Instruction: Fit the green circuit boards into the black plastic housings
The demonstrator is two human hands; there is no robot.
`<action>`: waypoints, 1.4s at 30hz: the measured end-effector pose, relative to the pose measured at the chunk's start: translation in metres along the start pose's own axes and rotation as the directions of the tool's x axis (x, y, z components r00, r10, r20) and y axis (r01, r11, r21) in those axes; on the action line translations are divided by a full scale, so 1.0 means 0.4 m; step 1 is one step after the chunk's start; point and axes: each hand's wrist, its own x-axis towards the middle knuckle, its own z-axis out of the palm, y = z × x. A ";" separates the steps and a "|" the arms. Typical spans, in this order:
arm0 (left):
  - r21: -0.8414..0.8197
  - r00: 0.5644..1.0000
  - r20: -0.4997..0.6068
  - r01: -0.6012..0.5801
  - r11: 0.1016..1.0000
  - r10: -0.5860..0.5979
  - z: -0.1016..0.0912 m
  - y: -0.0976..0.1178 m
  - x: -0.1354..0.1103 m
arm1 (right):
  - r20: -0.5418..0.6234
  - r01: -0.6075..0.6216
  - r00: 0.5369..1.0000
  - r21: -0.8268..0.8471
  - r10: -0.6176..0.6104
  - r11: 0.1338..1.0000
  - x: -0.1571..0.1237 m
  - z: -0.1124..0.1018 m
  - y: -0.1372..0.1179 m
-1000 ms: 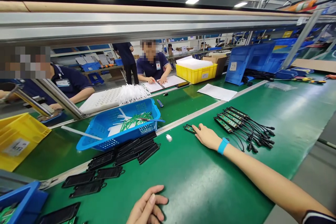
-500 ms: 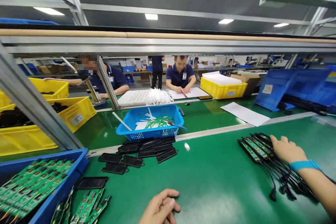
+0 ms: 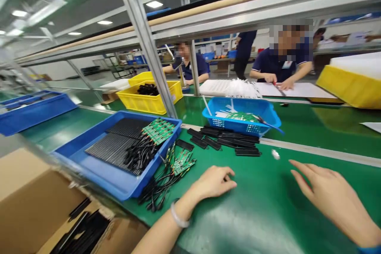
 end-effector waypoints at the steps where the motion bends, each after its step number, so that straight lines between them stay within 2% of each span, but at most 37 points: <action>1: 0.083 0.993 -0.107 0.061 0.995 -0.052 -0.028 -0.015 -0.023 | -0.019 0.052 0.999 0.065 -0.051 0.997 0.013 0.002 -0.056; 4: 0.266 0.907 -0.383 0.289 0.919 -0.175 -0.098 -0.071 -0.101 | -0.016 0.127 0.992 0.245 -0.127 0.961 0.022 0.012 -0.179; 7: 0.346 0.841 -0.491 0.426 0.836 -0.226 -0.142 -0.136 -0.163 | 0.023 0.149 0.985 0.384 -0.171 0.911 0.009 0.032 -0.235; 11: 0.382 0.832 -0.518 0.435 0.816 -0.202 -0.175 -0.183 -0.204 | 0.121 0.055 0.982 0.543 -0.142 0.838 -0.005 0.050 -0.253; 14: 0.382 0.791 -0.596 0.432 0.817 -0.139 -0.182 -0.159 -0.209 | 0.256 -0.125 0.963 0.700 -0.084 0.703 -0.003 0.040 -0.264; 15: 0.364 0.775 -0.623 0.409 0.837 -0.108 -0.177 -0.140 -0.205 | 0.322 -0.213 0.944 0.763 -0.073 0.611 -0.001 0.033 -0.271; 16: 0.329 0.767 -0.637 0.359 0.874 -0.075 -0.167 -0.118 -0.197 | 0.399 -0.319 0.914 0.820 -0.074 0.476 0.000 0.025 -0.280; 17: 0.277 0.775 -0.630 0.277 0.920 -0.044 -0.152 -0.094 -0.186 | 0.477 -0.434 0.874 0.852 -0.093 0.292 0.001 0.017 -0.289; 18: 0.206 0.801 -0.598 0.169 0.964 -0.013 -0.132 -0.071 -0.170 | 0.540 -0.536 0.831 0.841 -0.128 0.069 0.001 0.010 -0.298; 19: 0.124 0.846 -0.533 0.054 0.991 0.021 -0.109 -0.050 -0.149 | 0.580 -0.604 0.796 0.779 -0.176 -0.167 0.000 0.004 -0.307; 20: 0.060 0.899 -0.434 -0.042 0.997 0.064 -0.086 -0.032 -0.125 | 0.592 -0.628 0.775 0.678 -0.222 -0.382 -0.001 0.000 -0.315; 21: 0.037 0.942 -0.320 -0.100 0.994 0.106 -0.064 -0.018 -0.097 | 0.589 -0.614 0.769 0.567 -0.251 -0.549 -0.002 -0.002 -0.321; 22: 0.086 0.964 -0.231 -0.119 0.989 0.135 -0.047 -0.009 -0.066 | 0.588 -0.582 0.768 0.476 -0.254 -0.659 -0.002 -0.003 -0.324; 23: 0.187 0.971 -0.194 -0.100 0.977 0.137 -0.035 -0.005 -0.034 | 0.602 -0.554 0.763 0.421 -0.236 -0.718 -0.002 -0.004 -0.325; 25: 0.383 0.965 -0.246 0.008 0.924 0.093 -0.033 -0.007 0.033 | 0.659 -0.539 0.735 0.422 -0.161 -0.729 0.002 -0.006 -0.320; 27: 0.463 0.938 -0.342 0.127 0.877 0.045 -0.051 -0.017 0.093 | 0.702 -0.556 0.709 0.500 -0.065 -0.664 0.009 -0.012 -0.311; 29: 0.483 0.924 -0.383 0.196 0.854 0.005 -0.070 -0.026 0.137 | 0.711 -0.574 0.703 0.571 0.005 -0.587 0.016 -0.018 -0.302; 32: 0.525 0.920 -0.390 0.246 0.815 -0.027 -0.075 -0.034 0.161 | 0.742 -0.592 0.668 0.581 0.063 -0.558 0.018 -0.023 -0.292; 35: 0.565 0.919 -0.392 0.272 0.779 -0.037 -0.054 -0.032 0.141 | 0.764 -0.569 0.642 0.530 0.063 -0.628 0.013 -0.025 -0.284; 37: 0.580 0.913 -0.407 0.290 0.761 -0.037 -0.042 -0.026 0.112 | 0.745 -0.564 0.666 0.524 0.023 -0.639 0.011 -0.031 -0.276; 39: 0.581 0.901 -0.432 0.297 0.758 -0.022 -0.039 -0.015 0.080 | 0.710 -0.581 0.704 0.565 -0.013 -0.586 0.012 -0.041 -0.266; 42: 0.568 0.890 -0.454 0.255 0.782 0.040 -0.042 0.004 0.043 | 0.641 -0.589 0.767 0.716 0.020 -0.376 0.016 -0.052 -0.249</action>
